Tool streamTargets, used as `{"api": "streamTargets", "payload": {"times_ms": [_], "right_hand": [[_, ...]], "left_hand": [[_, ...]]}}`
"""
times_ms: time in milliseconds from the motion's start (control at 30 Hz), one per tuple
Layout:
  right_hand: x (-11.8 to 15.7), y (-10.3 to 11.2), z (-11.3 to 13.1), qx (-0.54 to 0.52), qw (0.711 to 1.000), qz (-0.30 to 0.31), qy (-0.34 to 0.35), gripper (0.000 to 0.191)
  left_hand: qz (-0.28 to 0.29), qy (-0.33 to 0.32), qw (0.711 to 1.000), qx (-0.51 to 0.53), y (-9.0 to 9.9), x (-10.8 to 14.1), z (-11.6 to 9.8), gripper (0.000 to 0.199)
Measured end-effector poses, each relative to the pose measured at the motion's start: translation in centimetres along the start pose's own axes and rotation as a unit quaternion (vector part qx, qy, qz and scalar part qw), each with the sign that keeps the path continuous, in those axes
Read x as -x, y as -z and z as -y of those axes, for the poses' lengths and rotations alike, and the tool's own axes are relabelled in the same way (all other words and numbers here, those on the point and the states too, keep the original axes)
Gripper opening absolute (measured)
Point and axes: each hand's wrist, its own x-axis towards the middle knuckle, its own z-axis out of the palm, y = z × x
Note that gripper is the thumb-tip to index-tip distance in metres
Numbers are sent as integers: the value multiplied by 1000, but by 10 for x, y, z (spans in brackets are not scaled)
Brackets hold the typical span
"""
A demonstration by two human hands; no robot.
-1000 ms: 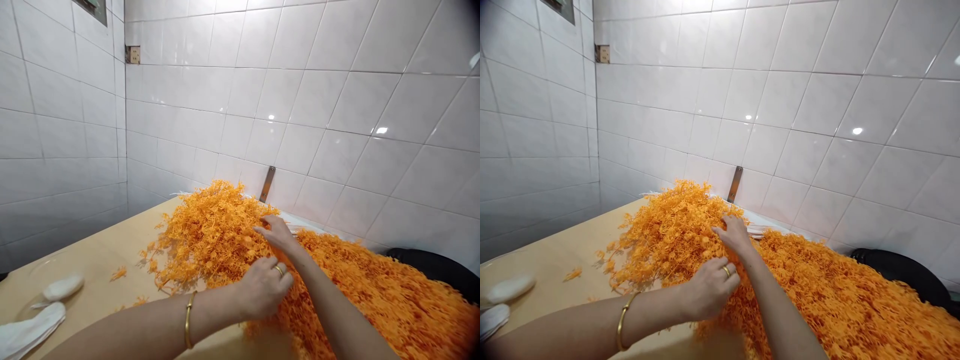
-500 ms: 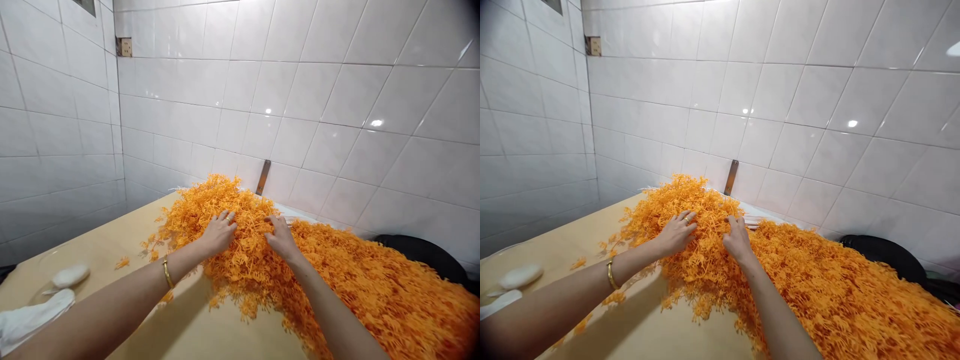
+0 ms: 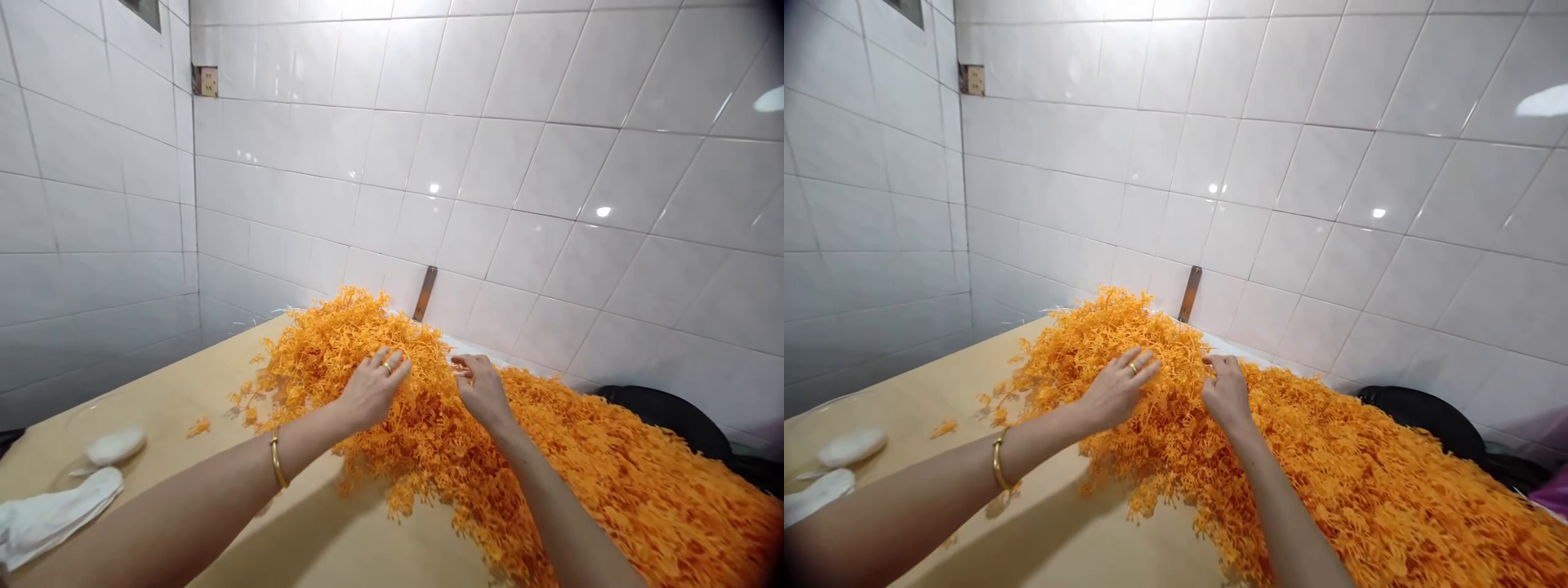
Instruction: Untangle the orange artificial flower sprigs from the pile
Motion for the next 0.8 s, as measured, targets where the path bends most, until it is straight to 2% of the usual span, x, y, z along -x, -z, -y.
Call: {"api": "streamTargets", "payload": {"times_ms": [100,200,267,367,433,500,567,700,800], "right_hand": [[-6,-10,31,-31,996,-68,45,30],[-14,-30,51,-76,997,-22,4,27],[-15,-48,51,-71,997,19,-35,21],[-11,-72,34,-56,994,47,-84,6],[-10,-81,22,-67,990,66,-109,15],[-13,-81,13,-100,983,89,-125,18],[-18,-75,9,-148,972,111,-146,17],[-34,-53,5,-239,942,123,-201,20],[-51,-35,3,-281,928,105,-219,22]], "left_hand": [[37,-42,998,30,-13,9,-17,48],[50,-39,996,55,-23,11,-33,36],[41,-40,996,70,-24,10,-41,28],[17,-61,992,112,-20,12,-43,22],[-7,-59,989,137,-19,17,-36,22],[-34,-51,990,130,-22,25,-24,24],[-34,-61,993,92,-32,33,-10,29],[54,-63,996,29,-53,41,11,41],[92,-46,994,41,-57,40,18,30]]}}
